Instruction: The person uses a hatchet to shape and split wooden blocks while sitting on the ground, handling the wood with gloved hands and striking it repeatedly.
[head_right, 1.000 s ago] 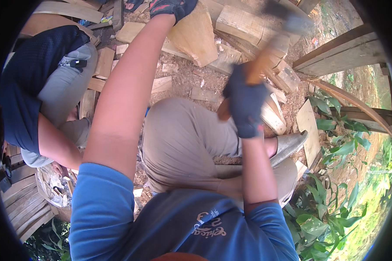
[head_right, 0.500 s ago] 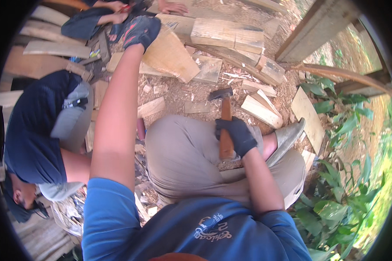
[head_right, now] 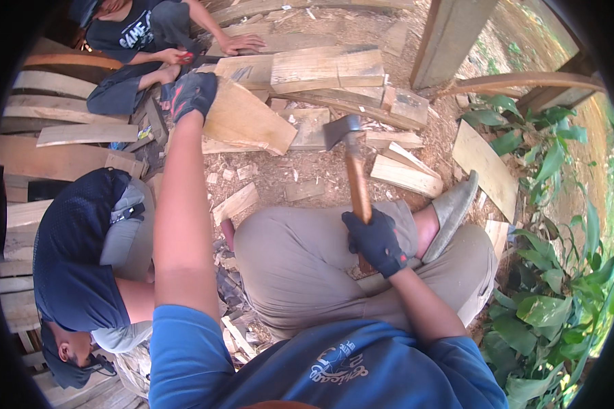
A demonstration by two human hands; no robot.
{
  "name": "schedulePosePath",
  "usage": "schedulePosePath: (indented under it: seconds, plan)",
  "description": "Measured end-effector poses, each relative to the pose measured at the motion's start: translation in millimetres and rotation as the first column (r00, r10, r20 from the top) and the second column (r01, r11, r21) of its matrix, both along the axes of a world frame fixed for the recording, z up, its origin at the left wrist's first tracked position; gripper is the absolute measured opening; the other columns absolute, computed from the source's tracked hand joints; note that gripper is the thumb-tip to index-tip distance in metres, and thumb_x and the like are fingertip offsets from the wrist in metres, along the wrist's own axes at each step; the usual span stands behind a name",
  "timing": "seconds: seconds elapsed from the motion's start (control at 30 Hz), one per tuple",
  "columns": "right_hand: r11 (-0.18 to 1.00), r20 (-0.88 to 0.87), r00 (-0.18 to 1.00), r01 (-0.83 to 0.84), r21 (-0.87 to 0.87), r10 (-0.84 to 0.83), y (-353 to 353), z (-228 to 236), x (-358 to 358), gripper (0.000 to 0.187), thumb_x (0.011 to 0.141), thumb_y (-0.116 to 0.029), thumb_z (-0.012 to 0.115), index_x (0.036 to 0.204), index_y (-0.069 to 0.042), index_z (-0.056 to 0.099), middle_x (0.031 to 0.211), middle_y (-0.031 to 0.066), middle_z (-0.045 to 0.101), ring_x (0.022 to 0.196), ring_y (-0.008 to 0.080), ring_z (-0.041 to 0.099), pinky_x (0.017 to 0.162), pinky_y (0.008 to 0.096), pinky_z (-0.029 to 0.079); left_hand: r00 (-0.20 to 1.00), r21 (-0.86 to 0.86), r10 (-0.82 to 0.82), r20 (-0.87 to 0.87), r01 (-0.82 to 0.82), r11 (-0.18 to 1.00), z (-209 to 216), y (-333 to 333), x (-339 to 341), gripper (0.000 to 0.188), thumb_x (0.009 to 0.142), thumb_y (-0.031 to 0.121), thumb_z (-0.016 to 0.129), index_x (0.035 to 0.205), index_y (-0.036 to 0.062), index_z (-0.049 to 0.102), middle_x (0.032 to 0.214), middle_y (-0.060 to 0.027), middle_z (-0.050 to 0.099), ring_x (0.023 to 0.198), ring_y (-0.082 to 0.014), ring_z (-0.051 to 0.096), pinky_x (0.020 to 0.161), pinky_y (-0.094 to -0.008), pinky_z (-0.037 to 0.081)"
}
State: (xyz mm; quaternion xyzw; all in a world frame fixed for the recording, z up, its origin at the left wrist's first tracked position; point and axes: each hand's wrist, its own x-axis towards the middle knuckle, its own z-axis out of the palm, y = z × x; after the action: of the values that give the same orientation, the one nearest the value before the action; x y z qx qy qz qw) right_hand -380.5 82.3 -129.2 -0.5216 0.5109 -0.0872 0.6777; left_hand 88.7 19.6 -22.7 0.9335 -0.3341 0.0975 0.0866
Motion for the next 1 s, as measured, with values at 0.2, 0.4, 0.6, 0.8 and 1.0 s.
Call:
schedulePosePath:
  seconds: [0.2, 0.4, 0.6, 0.8, 1.0]
  plan:
    - [0.992, -0.026, 1.0, -0.006, -0.128, 0.003, -9.7, 15.1, 15.2, 0.034, 0.098, -0.033, 0.077, 0.097, 0.001, 0.071, 0.067, 0.0089, 0.07, 0.058, 0.0158, 0.069, 0.055, 0.0347, 0.053, 1.0, 0.03, -0.01, -0.015, 0.01, 1.0, 6.8, -5.5, -13.0, 0.049, 0.093, 0.041, 0.056, 0.122, 0.0096, 0.081, 0.132, -0.0185, 0.076, 0.123, -0.0391, 0.073, 0.106, -0.0505, 0.055]
    - [0.792, 0.415, 0.89, 0.389, -0.47, -0.191, -36.8, 141.2, 38.8, 0.018, 0.102, -0.019, 0.074, 0.099, -0.002, 0.073, 0.071, 0.0049, 0.072, 0.065, 0.0093, 0.066, 0.06, 0.0292, 0.051, 0.997, -0.053, -0.074, 0.004, 0.074, 0.996, -2.0, 1.7, -18.5, 0.047, 0.093, 0.04, 0.056, 0.114, 0.0074, 0.083, 0.123, -0.0214, 0.077, 0.116, -0.0406, 0.074, 0.098, -0.0518, 0.058]
    - [0.497, 0.411, 0.911, 0.344, -0.797, 0.028, -32.2, 118.4, 75.8, 0.018, 0.108, -0.015, 0.066, 0.095, -0.003, 0.071, 0.076, 0.0059, 0.072, 0.069, 0.014, 0.069, 0.066, 0.0328, 0.055, 0.995, -0.078, -0.095, -0.017, 0.094, 0.993, 9.3, 2.2, -34.9, 0.047, 0.093, 0.04, 0.056, 0.117, 0.0091, 0.082, 0.124, -0.0197, 0.078, 0.115, -0.04, 0.075, 0.097, -0.0507, 0.059]
    - [0.901, -0.119, 0.98, -0.194, -0.388, 0.159, -5.1, -4.7, 96.3, 0.038, 0.097, -0.035, 0.074, 0.103, 0.003, 0.068, 0.074, 0.0179, 0.071, 0.063, 0.0325, 0.073, 0.056, 0.0457, 0.056, 0.989, -0.054, -0.148, 0.027, 0.149, 0.987, 5.7, -5.9, -28.3, 0.044, 0.094, 0.037, 0.058, 0.121, 0.0116, 0.081, 0.127, -0.0191, 0.077, 0.115, -0.0409, 0.075, 0.098, -0.0512, 0.059]
    - [0.978, 0.059, 0.988, 0.147, -0.146, -0.14, -21.4, 63.3, 59.4, 0.025, 0.097, -0.02, 0.077, 0.098, 0.002, 0.068, 0.07, 0.007, 0.067, 0.054, 0.0148, 0.064, 0.051, 0.0314, 0.049, 0.985, -0.059, -0.17, 0.015, 0.17, 0.984, 3.7, -15.7, -26.3, 0.048, 0.097, 0.044, 0.055, 0.111, 0.007, 0.082, 0.122, -0.021, 0.077, 0.113, -0.0416, 0.074, 0.099, -0.0505, 0.058]
